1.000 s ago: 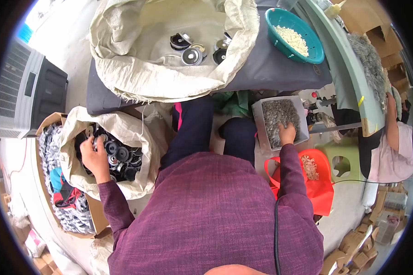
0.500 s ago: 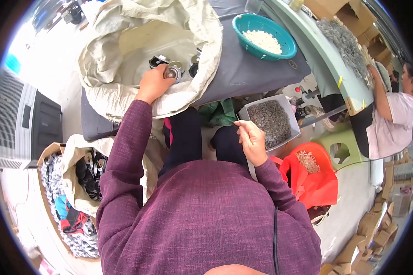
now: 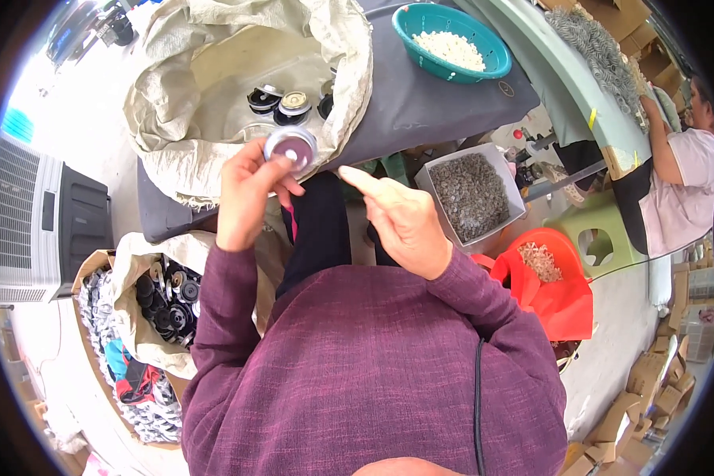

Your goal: The person assembles small industrial plastic and metal components by hand at a workstation, combining a plastic base, a metal spring, and a white pin.

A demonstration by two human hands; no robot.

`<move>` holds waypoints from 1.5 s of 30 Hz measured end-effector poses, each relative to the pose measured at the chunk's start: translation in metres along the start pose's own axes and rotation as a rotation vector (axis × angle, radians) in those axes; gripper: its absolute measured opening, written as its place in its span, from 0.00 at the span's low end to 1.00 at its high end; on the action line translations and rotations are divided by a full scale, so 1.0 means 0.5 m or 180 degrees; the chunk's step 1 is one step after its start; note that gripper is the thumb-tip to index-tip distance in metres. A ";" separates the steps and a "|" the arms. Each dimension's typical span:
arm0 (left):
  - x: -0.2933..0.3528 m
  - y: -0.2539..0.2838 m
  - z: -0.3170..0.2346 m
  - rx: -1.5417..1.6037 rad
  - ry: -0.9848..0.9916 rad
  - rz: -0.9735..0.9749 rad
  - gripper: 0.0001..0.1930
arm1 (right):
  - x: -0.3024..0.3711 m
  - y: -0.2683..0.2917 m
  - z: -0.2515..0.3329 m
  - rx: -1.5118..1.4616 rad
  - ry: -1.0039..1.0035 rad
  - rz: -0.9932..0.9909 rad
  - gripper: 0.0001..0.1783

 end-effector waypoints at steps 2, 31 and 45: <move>0.034 -0.006 0.017 0.0334 0.0075 0.0057 0.05 | -0.009 -0.012 0.012 0.0121 -0.0016 0.0107 0.25; 0.065 -0.037 0.036 -0.1792 -0.1896 -0.0004 0.03 | -0.029 0.003 0.036 0.1225 0.0195 0.0736 0.21; 0.071 -0.056 0.070 0.1605 0.0114 -0.0119 0.08 | 0.000 -0.068 -0.030 0.0215 0.0550 -0.0074 0.25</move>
Point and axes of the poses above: each hand's wrist, its own x-axis away from the middle knuckle, its own y-axis out of the back of the hand, z = x × y, the point moved 2 cm from there along -x, towards the middle knuckle, and after that the axes turned 5 degrees about -y, right-handed, at the moved point
